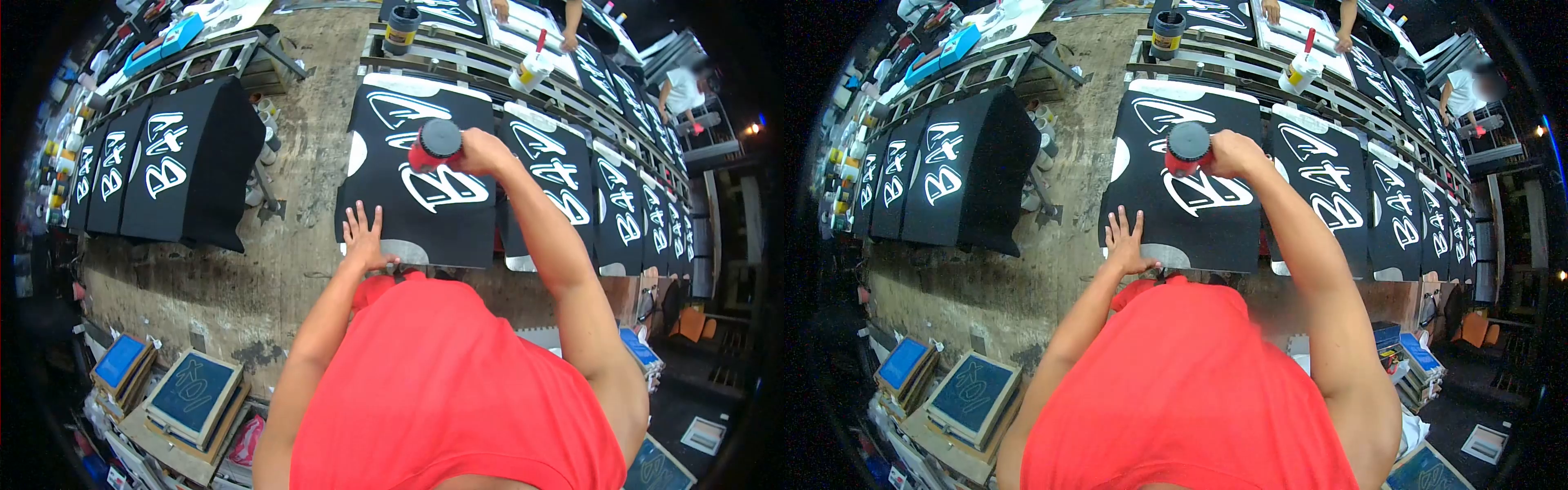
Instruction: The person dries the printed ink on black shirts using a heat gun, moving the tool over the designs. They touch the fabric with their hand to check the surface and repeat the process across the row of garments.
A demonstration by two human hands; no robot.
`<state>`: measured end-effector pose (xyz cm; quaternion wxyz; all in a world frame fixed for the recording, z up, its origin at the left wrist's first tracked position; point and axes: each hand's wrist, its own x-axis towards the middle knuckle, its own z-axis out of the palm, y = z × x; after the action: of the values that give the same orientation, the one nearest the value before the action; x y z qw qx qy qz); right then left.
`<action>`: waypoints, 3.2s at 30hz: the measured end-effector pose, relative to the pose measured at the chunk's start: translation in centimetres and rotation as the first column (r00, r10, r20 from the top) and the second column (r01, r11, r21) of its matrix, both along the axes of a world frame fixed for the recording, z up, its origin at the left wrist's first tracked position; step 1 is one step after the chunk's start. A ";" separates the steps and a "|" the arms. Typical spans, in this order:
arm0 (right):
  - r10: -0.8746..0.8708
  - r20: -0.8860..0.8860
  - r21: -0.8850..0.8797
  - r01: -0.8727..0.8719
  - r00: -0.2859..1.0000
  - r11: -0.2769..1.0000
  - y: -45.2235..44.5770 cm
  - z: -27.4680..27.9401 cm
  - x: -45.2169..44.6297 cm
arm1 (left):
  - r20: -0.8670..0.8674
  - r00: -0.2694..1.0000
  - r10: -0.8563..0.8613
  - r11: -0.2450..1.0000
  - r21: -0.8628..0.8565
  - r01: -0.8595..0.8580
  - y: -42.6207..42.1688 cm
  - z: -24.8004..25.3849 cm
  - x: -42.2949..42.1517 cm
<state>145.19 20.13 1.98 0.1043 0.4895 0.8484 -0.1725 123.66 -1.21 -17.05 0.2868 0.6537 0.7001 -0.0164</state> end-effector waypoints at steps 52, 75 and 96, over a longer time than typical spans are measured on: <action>-0.280 -0.082 0.030 0.284 0.956 0.958 -4.0 1.1 15.5 | -0.060 0.961 -0.270 0.789 0.559 0.256 10.9 -2.8 6.4; -0.009 -0.270 -0.021 0.004 0.963 1.000 -3.1 -3.3 7.2 | 0.137 0.980 -0.146 0.715 0.700 0.009 9.8 -2.7 3.1; -0.388 0.044 -0.016 0.389 0.921 0.921 -4.3 0.8 17.0 | -0.028 0.908 -0.419 0.744 0.563 0.360 3.8 -3.1 5.8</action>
<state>162.21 15.86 2.77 0.0910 0.6498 0.7302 -0.1902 129.51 2.61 -20.14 0.1090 0.8399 0.5066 0.1610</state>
